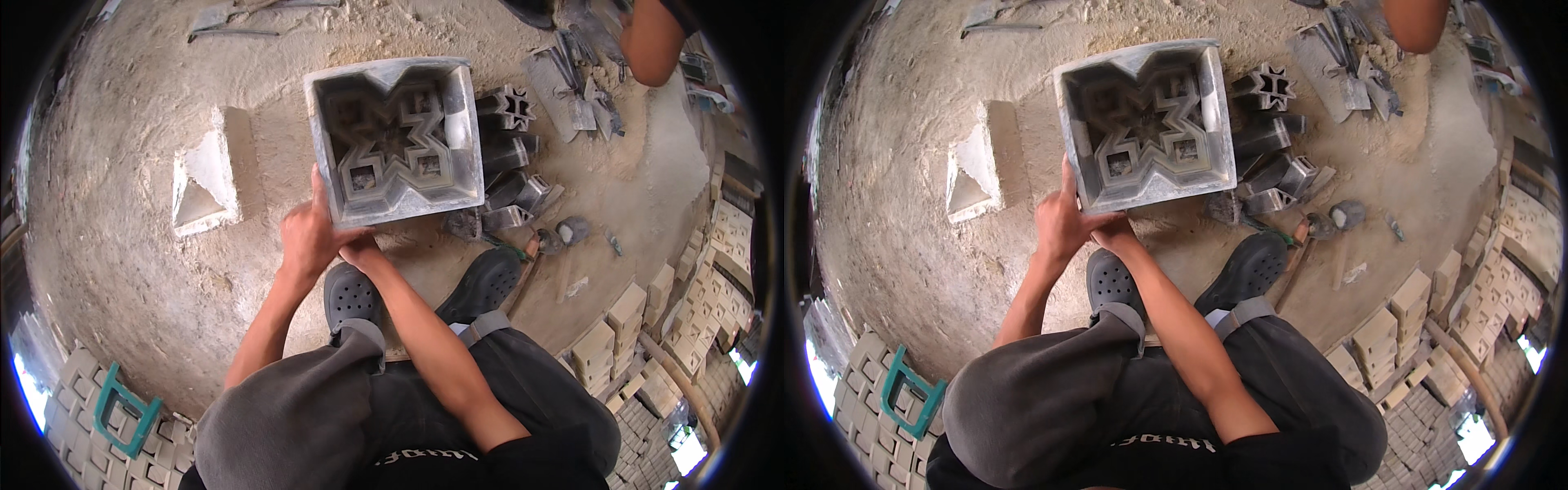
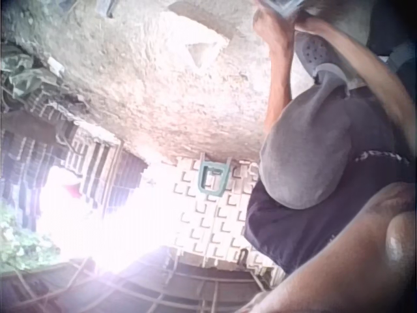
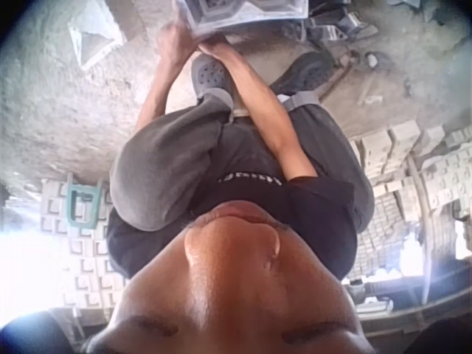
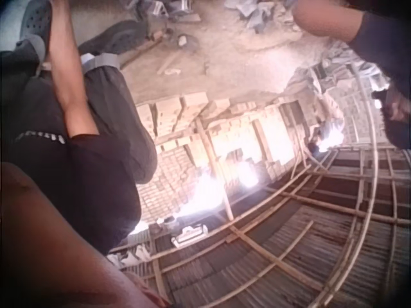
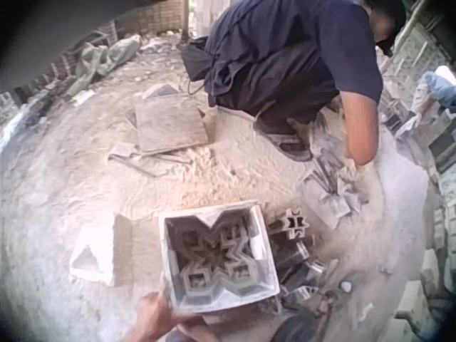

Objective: The person manually assembles and cleans a multi-part metal mold for creating ventilation blocks, inserting metal components and scraping away excess material.

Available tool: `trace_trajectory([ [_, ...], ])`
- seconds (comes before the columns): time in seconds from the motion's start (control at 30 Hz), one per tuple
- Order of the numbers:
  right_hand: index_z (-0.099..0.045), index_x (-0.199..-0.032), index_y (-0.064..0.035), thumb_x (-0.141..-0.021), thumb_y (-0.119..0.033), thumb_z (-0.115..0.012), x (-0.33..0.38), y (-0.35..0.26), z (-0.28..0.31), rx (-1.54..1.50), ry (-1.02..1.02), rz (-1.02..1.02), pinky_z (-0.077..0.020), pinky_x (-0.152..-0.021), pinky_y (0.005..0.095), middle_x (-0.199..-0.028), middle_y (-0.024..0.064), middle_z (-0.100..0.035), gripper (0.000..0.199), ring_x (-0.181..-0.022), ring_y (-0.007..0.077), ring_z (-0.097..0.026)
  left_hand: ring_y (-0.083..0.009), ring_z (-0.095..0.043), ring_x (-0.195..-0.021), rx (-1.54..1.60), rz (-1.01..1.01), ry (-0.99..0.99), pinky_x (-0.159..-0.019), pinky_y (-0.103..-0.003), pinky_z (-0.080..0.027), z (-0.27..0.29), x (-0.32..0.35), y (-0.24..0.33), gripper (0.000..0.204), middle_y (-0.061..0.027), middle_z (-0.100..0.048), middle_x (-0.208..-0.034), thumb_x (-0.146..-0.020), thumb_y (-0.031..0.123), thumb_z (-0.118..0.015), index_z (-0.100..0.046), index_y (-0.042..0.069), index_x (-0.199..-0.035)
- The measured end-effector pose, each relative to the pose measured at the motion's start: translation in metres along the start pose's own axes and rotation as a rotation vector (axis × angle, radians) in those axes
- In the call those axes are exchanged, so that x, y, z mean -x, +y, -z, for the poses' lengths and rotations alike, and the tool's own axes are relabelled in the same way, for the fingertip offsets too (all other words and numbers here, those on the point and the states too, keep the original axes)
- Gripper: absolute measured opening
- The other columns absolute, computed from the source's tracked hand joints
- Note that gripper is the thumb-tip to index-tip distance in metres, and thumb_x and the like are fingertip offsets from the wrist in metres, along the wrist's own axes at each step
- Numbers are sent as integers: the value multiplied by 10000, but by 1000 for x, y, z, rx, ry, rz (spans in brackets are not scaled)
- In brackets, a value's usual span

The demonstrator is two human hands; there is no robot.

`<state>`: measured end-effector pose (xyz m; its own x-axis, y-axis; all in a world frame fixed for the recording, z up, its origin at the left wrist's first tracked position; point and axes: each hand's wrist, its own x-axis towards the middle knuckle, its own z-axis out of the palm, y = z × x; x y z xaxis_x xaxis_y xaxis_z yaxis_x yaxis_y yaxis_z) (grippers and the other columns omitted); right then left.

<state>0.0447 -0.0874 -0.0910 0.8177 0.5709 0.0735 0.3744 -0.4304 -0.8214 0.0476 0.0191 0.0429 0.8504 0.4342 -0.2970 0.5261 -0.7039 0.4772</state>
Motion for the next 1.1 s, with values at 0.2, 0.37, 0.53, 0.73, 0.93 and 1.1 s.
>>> trace_trajectory([
  [0.2, -583, -1107, -3, -916, -298, -549, -33, -25, 29, -140, -602, -377, -455, -930, 456, -1077, 204, -658, 353, -1026, 402, -608, -364, -691, -819, -91, 47, -116, -701, -417, -533, 33, -35, 7, 1260, -230, -683, -887, -601, 549, -862, -205, -19, -1513],
  [0.37, -659, -871, 7, -886, -301, -664, -82, -58, 163, -191, -1010, -614, -506, -632, 373, -773, 155, -676, 308, -675, 234, -667, -363, -661, -1013, 149, -24, 142, -860, -407, -520, 46, -30, 1, 923, -231, -673, -1061, -741, 459, -808, -399, 4, -1432],
  [0.53, -662, -782, 26, -824, -211, -740, -177, -44, 230, 338, -482, -415, -509, -639, 407, -763, 162, -686, 253, -694, 289, -676, -350, -657, -986, 147, -412, 146, -851, -395, -538, 60, -72, 31, 313, -133, -693, -1055, -856, 201, -689, -627, 55, -1126],
  [0.73, -683, -875, -23, -763, -205, -771, -202, 12, 171, 874, -770, 31, -566, -741, 417, -891, 165, -714, 232, -896, 347, -703, -305, -701, -858, -449, -526, -339, -722, -401, -562, 9, -128, 44, 92, -136, -714, -872, -805, 108, -642, -713, 58, -837],
  [0.93, -585, -1075, -14, -736, -141, -769, -194, 27, 167, 932, -784, 134, -570, -722, 417, -956, 174, -704, 406, -888, 326, -712, -274, -720, -804, -589, -583, -284, -654, -385, -565, -19, -133, 32, 105, -117, -718, -788, -790, 110, -642, -727, 100, -729],
  [1.1, -576, -1060, -15, -624, -175, -859, -191, 35, 171, 856, -715, 97, -565, -693, 416, -949, 164, -694, 543, -875, 314, -709, -283, -720, -813, -564, -561, -324, -652, -386, -566, -25, -141, 36, 104, -120, -721, -806, -791, 110, -641, -736, 98, -749],
])
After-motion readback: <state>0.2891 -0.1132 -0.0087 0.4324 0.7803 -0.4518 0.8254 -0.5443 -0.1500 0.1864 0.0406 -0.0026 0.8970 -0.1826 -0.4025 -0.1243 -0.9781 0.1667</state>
